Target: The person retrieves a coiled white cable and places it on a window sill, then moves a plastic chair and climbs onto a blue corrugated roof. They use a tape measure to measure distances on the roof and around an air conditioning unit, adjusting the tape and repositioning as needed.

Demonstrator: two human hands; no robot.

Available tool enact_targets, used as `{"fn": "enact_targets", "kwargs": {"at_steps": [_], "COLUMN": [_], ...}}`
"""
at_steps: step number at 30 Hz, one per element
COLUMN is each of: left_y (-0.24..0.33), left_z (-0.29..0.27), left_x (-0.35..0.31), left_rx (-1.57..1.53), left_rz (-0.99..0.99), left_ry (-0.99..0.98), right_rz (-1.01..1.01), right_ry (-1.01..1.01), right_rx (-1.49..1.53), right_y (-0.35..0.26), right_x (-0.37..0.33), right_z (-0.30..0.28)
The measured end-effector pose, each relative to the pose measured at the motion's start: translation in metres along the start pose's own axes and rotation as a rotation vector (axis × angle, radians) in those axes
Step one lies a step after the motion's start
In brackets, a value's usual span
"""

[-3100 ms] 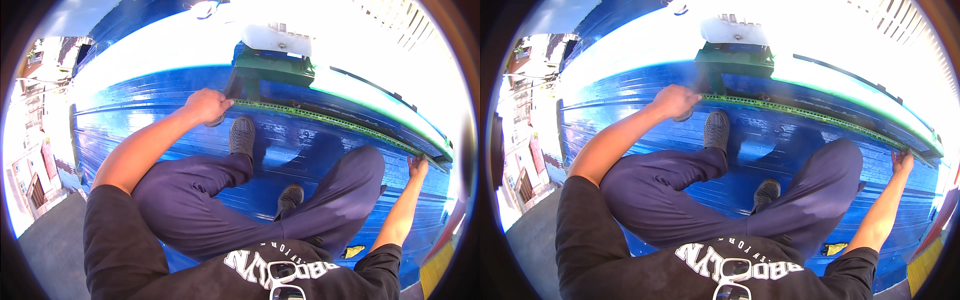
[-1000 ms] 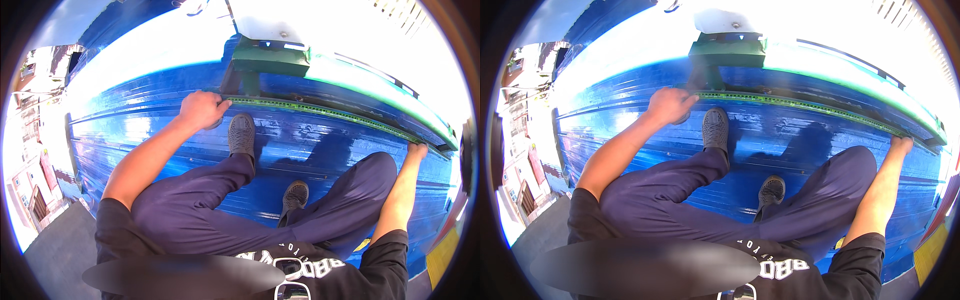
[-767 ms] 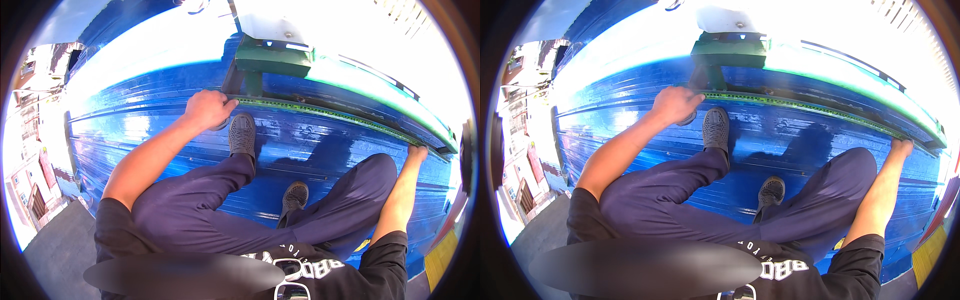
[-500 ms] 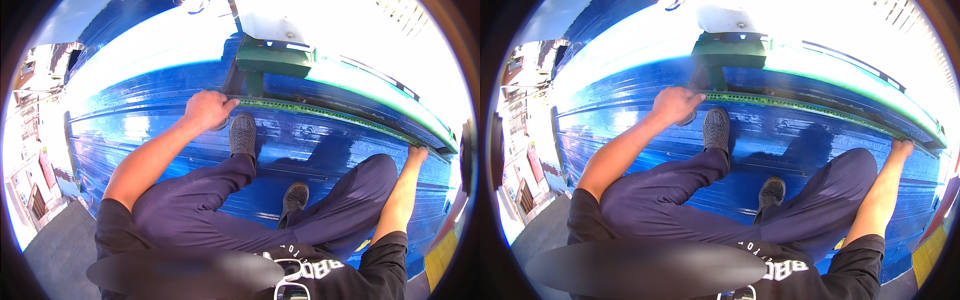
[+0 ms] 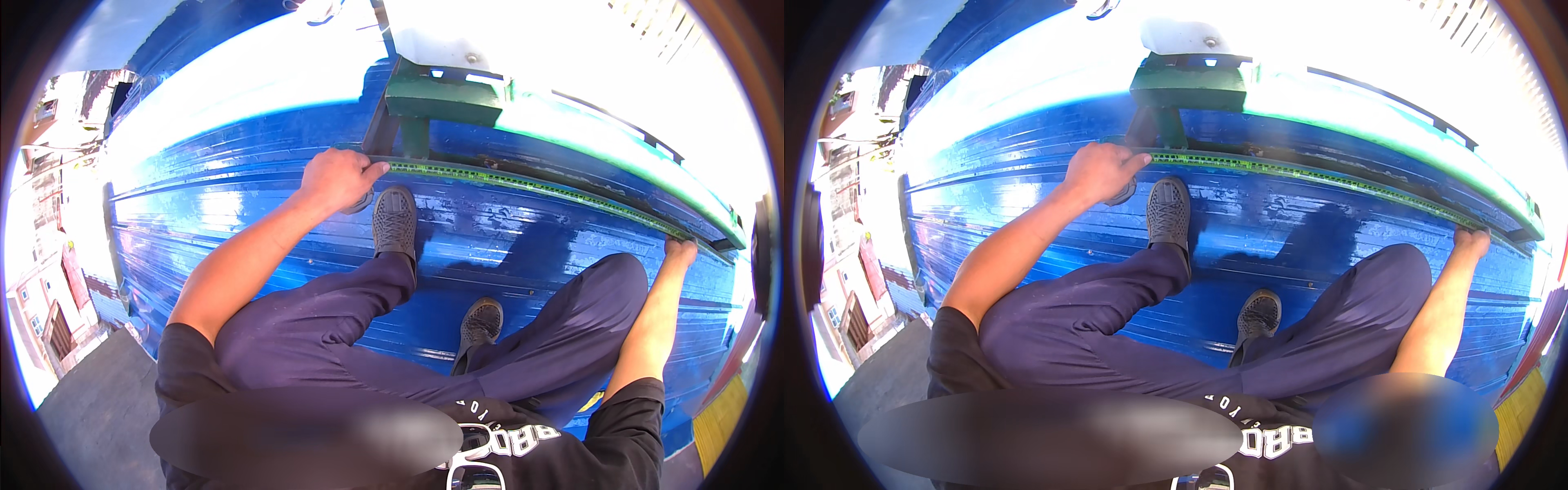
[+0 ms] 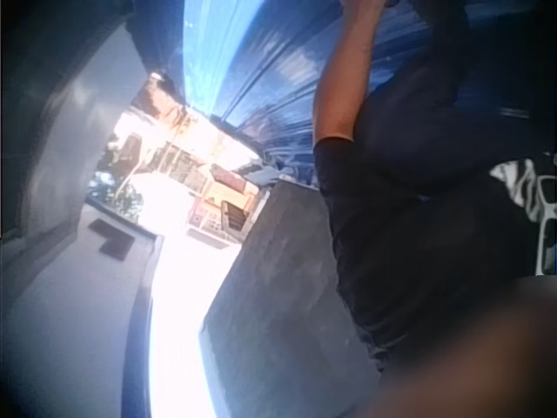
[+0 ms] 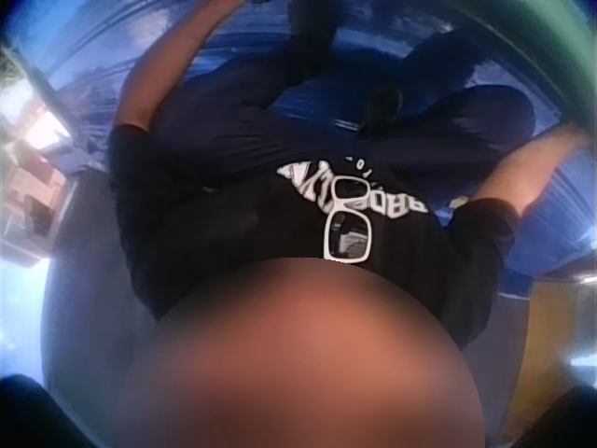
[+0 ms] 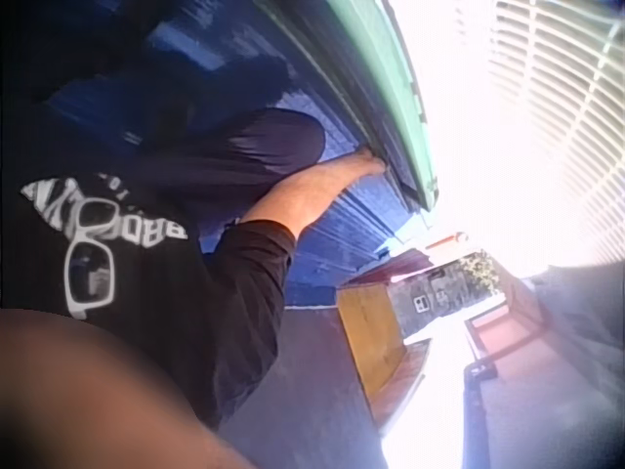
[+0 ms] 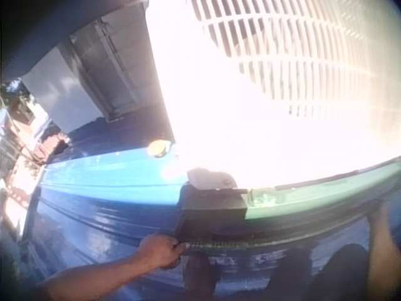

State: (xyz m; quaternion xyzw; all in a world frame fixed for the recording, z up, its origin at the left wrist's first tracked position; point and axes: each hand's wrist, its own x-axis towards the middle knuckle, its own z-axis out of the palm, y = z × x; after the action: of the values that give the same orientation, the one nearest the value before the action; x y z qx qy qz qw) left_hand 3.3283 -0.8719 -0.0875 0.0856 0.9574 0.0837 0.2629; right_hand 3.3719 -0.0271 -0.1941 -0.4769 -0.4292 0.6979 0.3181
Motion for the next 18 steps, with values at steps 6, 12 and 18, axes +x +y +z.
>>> {"fn": "enact_targets", "kwargs": {"at_steps": [6, 12, 18], "left_y": [-0.002, -0.005, -0.005], "left_z": [0.003, 0.005, 0.005], "left_x": [0.001, 0.002, 0.002], "left_rx": [0.015, 0.006, -0.001], "left_rz": [0.025, 0.021, 0.017], "left_ry": [0.024, 0.013, 0.026], "right_rz": [0.005, -0.017, -0.007], "right_ry": [0.021, 0.002, 0.057], "right_rx": [0.067, 0.113, 0.08], "right_y": [0.0, -0.009, -0.013], "right_x": [0.002, -0.003, -0.021], "right_z": [-0.006, -0.011, -0.004]}}
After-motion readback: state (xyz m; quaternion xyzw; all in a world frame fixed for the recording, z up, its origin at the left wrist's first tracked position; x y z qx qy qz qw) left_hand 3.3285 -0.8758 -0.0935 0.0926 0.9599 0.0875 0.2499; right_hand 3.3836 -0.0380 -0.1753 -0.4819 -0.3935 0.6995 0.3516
